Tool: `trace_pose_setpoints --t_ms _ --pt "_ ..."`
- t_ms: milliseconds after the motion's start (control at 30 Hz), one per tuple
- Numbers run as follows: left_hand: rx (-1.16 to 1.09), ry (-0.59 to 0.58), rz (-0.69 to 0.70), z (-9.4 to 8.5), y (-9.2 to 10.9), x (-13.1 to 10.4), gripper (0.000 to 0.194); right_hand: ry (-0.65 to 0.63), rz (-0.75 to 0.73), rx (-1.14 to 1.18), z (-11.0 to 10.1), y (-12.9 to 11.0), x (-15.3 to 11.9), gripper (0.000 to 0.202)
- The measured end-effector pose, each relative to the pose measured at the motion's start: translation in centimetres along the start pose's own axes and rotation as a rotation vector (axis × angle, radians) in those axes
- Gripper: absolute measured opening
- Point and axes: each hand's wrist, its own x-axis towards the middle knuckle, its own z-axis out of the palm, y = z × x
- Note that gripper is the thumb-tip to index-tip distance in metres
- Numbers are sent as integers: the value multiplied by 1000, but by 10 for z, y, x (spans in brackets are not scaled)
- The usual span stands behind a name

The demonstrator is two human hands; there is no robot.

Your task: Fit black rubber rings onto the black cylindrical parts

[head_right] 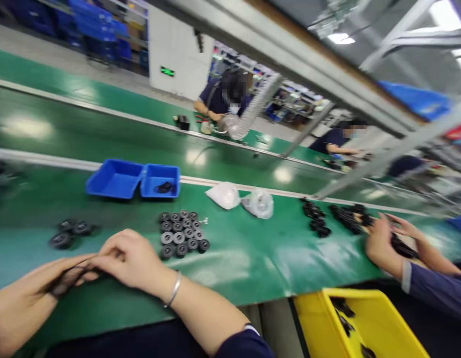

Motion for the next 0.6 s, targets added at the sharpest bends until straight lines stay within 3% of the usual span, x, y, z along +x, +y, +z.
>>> trace_pose_setpoints --t_ms 100,200,600 --pt "-146 -54 -25 -13 7 1 34 48 106 148 0 4 0 12" --pt "-243 -89 -74 -16 16 9 25 4 161 312 -1 5 2 12" --pt "-330 -142 -140 -23 14 4 23 -49 304 475 4 1 2 27"
